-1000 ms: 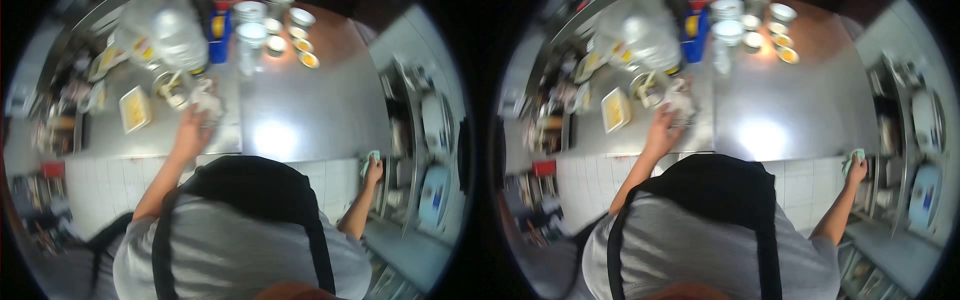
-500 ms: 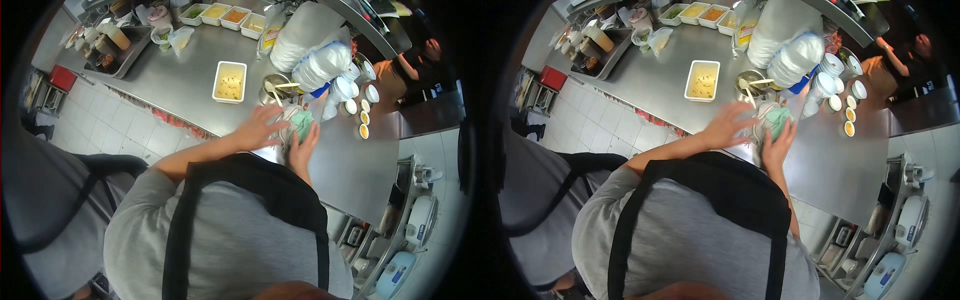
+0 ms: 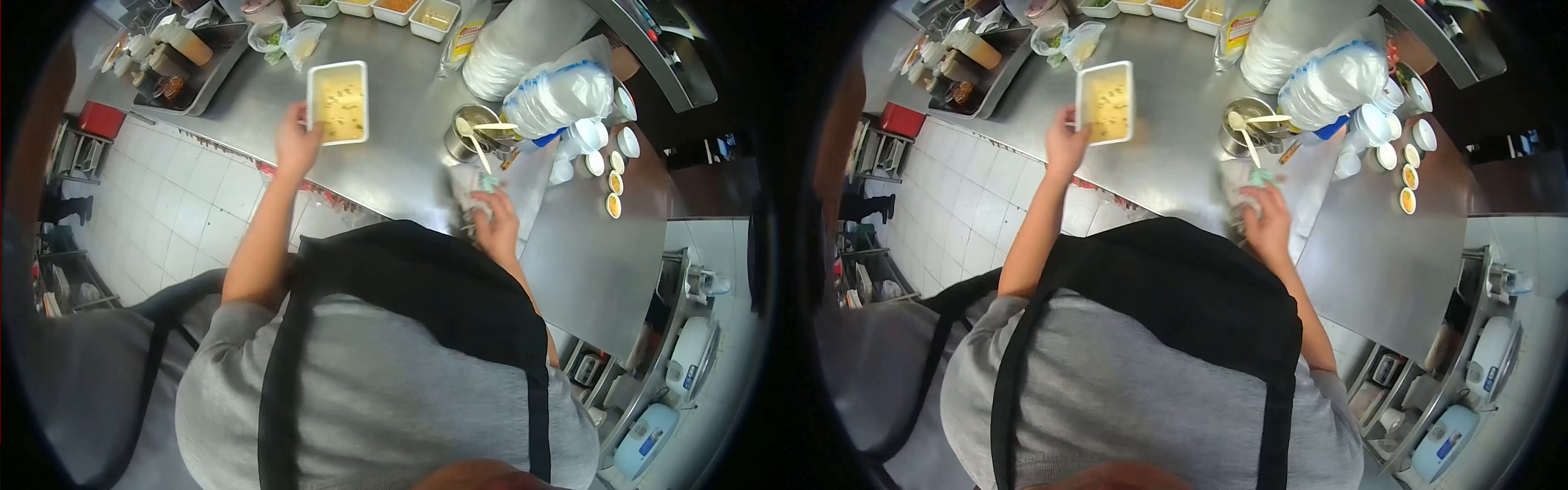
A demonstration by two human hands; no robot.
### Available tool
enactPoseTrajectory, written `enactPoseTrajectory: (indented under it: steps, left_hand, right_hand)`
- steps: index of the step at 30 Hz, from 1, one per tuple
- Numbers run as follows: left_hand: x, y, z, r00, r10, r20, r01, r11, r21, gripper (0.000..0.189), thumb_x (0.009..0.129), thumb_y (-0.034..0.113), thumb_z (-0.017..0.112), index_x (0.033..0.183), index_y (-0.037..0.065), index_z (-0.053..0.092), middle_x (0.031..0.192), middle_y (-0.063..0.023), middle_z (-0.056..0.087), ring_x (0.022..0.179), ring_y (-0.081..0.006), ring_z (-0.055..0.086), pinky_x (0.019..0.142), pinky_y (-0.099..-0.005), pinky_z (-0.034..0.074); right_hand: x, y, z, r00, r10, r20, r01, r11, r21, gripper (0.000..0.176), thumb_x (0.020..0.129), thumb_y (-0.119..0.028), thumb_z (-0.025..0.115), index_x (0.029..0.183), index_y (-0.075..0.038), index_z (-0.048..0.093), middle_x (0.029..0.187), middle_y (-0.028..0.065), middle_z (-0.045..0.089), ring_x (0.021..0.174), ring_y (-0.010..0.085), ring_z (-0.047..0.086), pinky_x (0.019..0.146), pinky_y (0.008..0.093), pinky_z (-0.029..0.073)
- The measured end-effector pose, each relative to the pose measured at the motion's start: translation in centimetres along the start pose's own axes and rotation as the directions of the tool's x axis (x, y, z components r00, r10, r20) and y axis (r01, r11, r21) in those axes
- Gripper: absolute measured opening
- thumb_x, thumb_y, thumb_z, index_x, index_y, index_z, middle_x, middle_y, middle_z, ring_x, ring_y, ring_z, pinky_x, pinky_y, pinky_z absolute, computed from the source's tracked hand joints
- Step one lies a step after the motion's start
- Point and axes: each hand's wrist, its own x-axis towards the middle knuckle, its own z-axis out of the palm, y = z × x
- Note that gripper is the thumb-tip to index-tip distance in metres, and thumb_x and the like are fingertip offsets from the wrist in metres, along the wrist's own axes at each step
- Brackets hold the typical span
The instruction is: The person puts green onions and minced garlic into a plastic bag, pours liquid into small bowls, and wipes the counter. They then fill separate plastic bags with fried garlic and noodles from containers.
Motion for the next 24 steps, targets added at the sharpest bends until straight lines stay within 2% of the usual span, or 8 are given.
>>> enactPoseTrajectory:
  steps: [3,7,11,14,17,19,22,24]
  left_hand:
    - [-1.2,1.5,-4.2,0.983,-0.157,-0.099,0.149,0.985,-0.086,0.031,0.077,0.005,0.063,0.107,0.003,0.059,0.088,-0.0077,0.063,0.069,-0.0155,0.058,0.063,-0.0292,0.049]
    - [-3.9,1.4,-7.6,0.971,-0.164,-0.176,0.144,0.982,-0.124,0.03,0.079,0.003,0.063,0.109,0.001,0.058,0.089,-0.006,0.063,0.069,-0.0116,0.057,0.061,-0.0262,0.048]
    - [-5.8,0.8,-11.3,0.942,-0.229,-0.246,0.202,0.971,-0.127,0.03,0.081,0.001,0.063,0.109,0.0,0.055,0.093,-0.0049,0.059,0.071,-0.0096,0.058,0.061,-0.023,0.047]
    - [-6.5,0.3,-14.6,0.919,-0.224,-0.324,0.19,0.973,-0.132,0.031,0.082,0.0,0.063,0.112,-0.001,0.052,0.095,-0.0049,0.054,0.072,-0.0088,0.057,0.061,-0.0211,0.046]
    - [-7.1,-0.6,-17.3,0.878,-0.238,-0.416,0.211,0.971,-0.112,0.03,0.082,0.0,0.064,0.11,-0.001,0.053,0.093,-0.0049,0.053,0.07,-0.0083,0.056,0.06,-0.0208,0.045]
    - [-7.7,-1.2,-18.4,0.868,-0.242,-0.434,0.216,0.97,-0.107,0.029,0.082,0.001,0.063,0.109,-0.001,0.053,0.093,-0.0053,0.056,0.069,-0.0079,0.056,0.06,-0.0215,0.046]
    - [-8.1,-2.5,-19.5,0.864,-0.26,-0.431,0.248,0.965,-0.086,0.027,0.082,0.001,0.062,0.108,-0.001,0.054,0.093,-0.0058,0.057,0.069,-0.0073,0.056,0.06,-0.0217,0.046]
    - [-8.1,-3.3,-20.0,0.866,-0.268,-0.423,0.251,0.963,-0.095,0.027,0.082,0.001,0.062,0.107,-0.001,0.054,0.093,-0.0059,0.058,0.069,-0.007,0.055,0.06,-0.0215,0.046]
  right_hand:
    - [2.0,-2.1,4.1,0.959,-0.265,0.097,0.264,0.964,0.028,0.041,0.073,-0.005,0.061,0.113,-0.014,0.064,0.137,0.0194,0.044,0.13,0.0374,0.039,0.108,0.0434,0.03]
    - [6.5,-4.2,11.5,0.945,-0.313,0.09,0.326,0.898,-0.295,0.059,0.073,-0.009,0.064,0.13,-0.02,0.053,0.142,0.0216,0.035,0.133,0.0411,0.031,0.11,0.0523,0.022]
    - [10.3,-5.3,20.3,0.754,-0.574,0.319,0.544,0.818,0.185,0.046,0.075,-0.001,0.063,0.118,-0.016,0.063,0.124,0.015,0.056,0.119,0.0339,0.049,0.102,0.0422,0.039]
    - [7.7,-12.6,19.0,0.625,-0.479,0.616,0.038,0.807,0.589,0.044,0.074,0.004,0.06,0.113,-0.015,0.065,0.113,0.0114,0.062,0.109,0.03,0.056,0.096,0.036,0.044]
    - [9.2,-11.2,20.0,0.883,-0.412,0.224,0.088,0.614,0.784,0.049,0.072,0.004,0.061,0.116,-0.017,0.064,0.109,0.011,0.063,0.103,0.0295,0.057,0.093,0.0357,0.044]
    - [13.2,-9.4,17.0,0.937,-0.343,-0.069,0.325,0.782,0.532,0.049,0.073,0.005,0.06,0.116,-0.018,0.064,0.109,0.0123,0.061,0.104,0.0307,0.056,0.092,0.0366,0.044]
    - [15.1,-7.2,14.0,0.919,-0.311,-0.242,0.325,0.946,0.02,0.049,0.073,0.005,0.057,0.116,-0.018,0.064,0.113,0.0154,0.058,0.104,0.0331,0.055,0.091,0.038,0.044]
    - [14.9,-6.5,14.7,0.889,-0.322,-0.325,0.179,0.899,-0.4,0.05,0.072,0.005,0.056,0.116,-0.018,0.064,0.112,0.0162,0.058,0.103,0.0335,0.054,0.089,0.0381,0.044]
